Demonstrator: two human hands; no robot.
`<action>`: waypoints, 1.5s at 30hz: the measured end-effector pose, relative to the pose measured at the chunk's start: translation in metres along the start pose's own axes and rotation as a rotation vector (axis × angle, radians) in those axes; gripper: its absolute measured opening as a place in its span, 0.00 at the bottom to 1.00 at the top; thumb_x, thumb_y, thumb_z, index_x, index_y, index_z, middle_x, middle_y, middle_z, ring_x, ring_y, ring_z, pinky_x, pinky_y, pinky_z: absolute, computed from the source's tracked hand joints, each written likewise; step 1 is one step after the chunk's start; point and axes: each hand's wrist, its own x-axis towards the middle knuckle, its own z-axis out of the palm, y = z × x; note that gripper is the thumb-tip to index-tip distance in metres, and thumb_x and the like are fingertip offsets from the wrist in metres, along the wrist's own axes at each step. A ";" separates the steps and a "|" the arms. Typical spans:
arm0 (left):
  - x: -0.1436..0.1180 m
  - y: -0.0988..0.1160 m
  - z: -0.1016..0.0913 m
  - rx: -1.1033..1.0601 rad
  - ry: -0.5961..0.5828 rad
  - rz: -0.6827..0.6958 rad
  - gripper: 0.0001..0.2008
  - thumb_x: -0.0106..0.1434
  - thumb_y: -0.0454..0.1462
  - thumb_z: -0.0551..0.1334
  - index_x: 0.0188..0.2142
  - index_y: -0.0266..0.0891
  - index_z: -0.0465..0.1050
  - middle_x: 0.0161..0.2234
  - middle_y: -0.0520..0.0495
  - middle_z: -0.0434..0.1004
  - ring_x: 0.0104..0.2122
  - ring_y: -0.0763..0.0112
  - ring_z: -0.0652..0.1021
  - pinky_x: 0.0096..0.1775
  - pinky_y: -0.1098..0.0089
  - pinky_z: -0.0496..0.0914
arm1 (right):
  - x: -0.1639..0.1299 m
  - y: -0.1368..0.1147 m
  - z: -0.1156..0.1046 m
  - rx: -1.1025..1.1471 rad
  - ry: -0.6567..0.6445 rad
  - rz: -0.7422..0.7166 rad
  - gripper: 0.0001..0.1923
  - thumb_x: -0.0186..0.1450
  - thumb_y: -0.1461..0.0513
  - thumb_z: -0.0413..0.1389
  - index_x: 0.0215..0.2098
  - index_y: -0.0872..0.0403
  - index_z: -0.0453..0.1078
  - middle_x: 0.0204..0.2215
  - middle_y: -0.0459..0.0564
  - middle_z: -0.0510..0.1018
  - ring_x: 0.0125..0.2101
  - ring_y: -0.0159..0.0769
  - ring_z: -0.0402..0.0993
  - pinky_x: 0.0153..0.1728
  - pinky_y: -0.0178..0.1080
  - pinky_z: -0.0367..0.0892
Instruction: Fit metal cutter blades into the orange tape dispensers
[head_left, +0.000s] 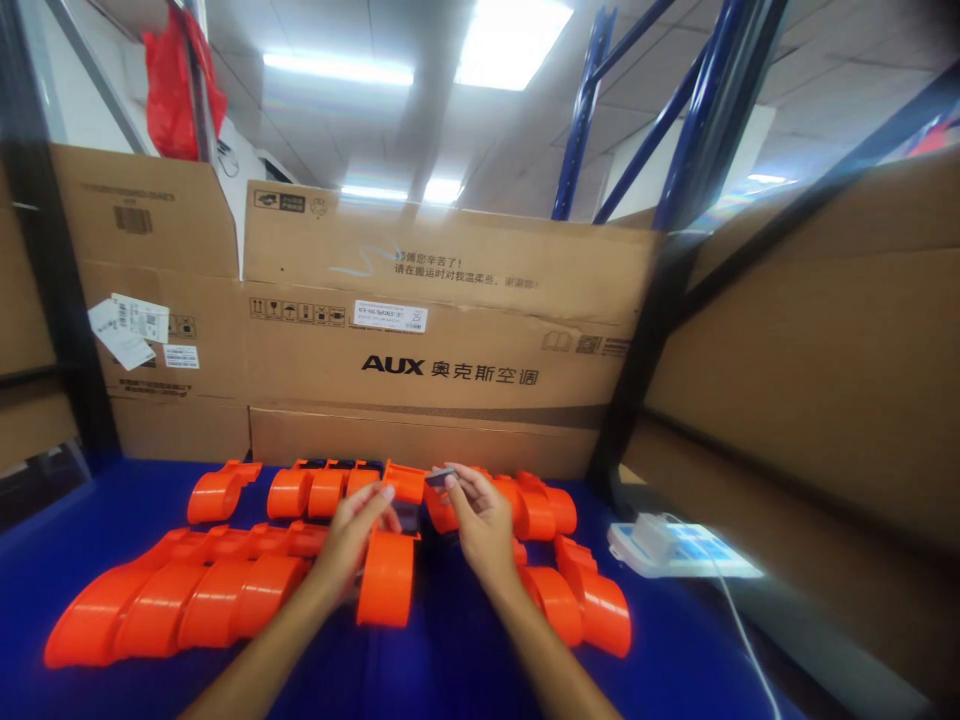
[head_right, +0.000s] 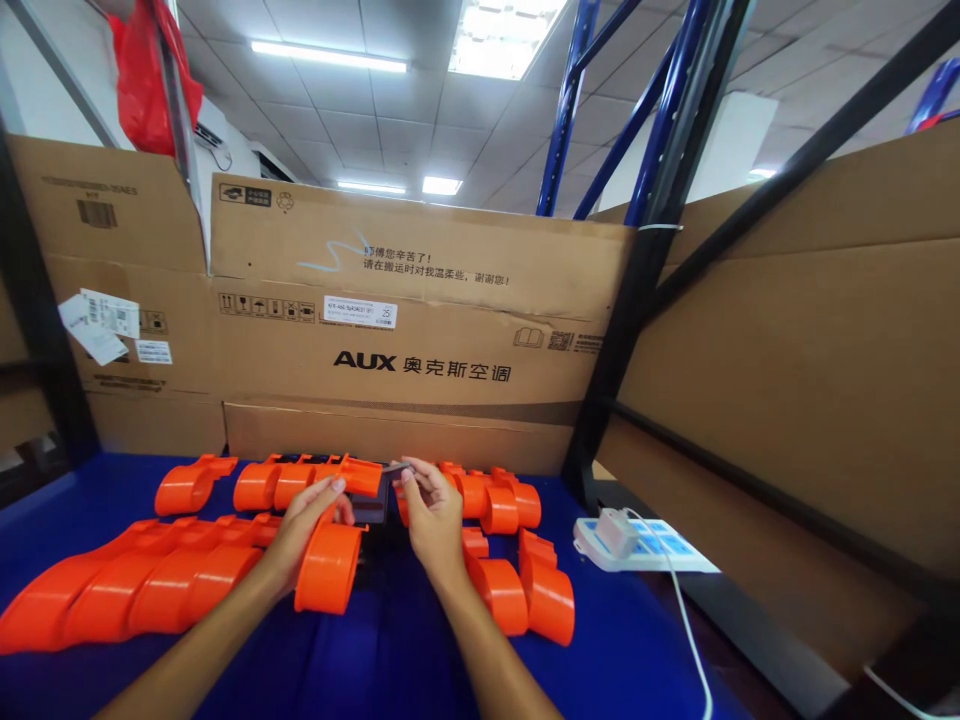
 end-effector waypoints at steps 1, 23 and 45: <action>0.000 0.000 0.000 -0.002 0.002 0.002 0.22 0.54 0.55 0.66 0.24 0.37 0.73 0.19 0.51 0.71 0.17 0.75 0.66 0.21 0.73 0.58 | 0.000 0.000 -0.001 -0.002 0.009 -0.003 0.17 0.63 0.52 0.60 0.45 0.54 0.74 0.41 0.56 0.82 0.41 0.43 0.79 0.41 0.44 0.74; -0.002 0.002 0.001 -0.057 -0.026 -0.039 0.25 0.54 0.56 0.66 0.20 0.35 0.74 0.18 0.49 0.70 0.18 0.75 0.67 0.22 0.74 0.60 | 0.001 0.000 -0.003 0.105 0.079 0.101 0.19 0.57 0.50 0.66 0.37 0.54 0.70 0.18 0.41 0.74 0.16 0.28 0.66 0.16 0.29 0.61; -0.003 -0.004 0.002 0.024 0.018 0.033 0.23 0.58 0.55 0.64 0.26 0.36 0.73 0.20 0.53 0.69 0.20 0.76 0.66 0.24 0.75 0.59 | -0.004 0.003 -0.003 -0.062 0.086 0.066 0.20 0.61 0.50 0.61 0.43 0.55 0.77 0.26 0.47 0.78 0.19 0.28 0.64 0.20 0.32 0.62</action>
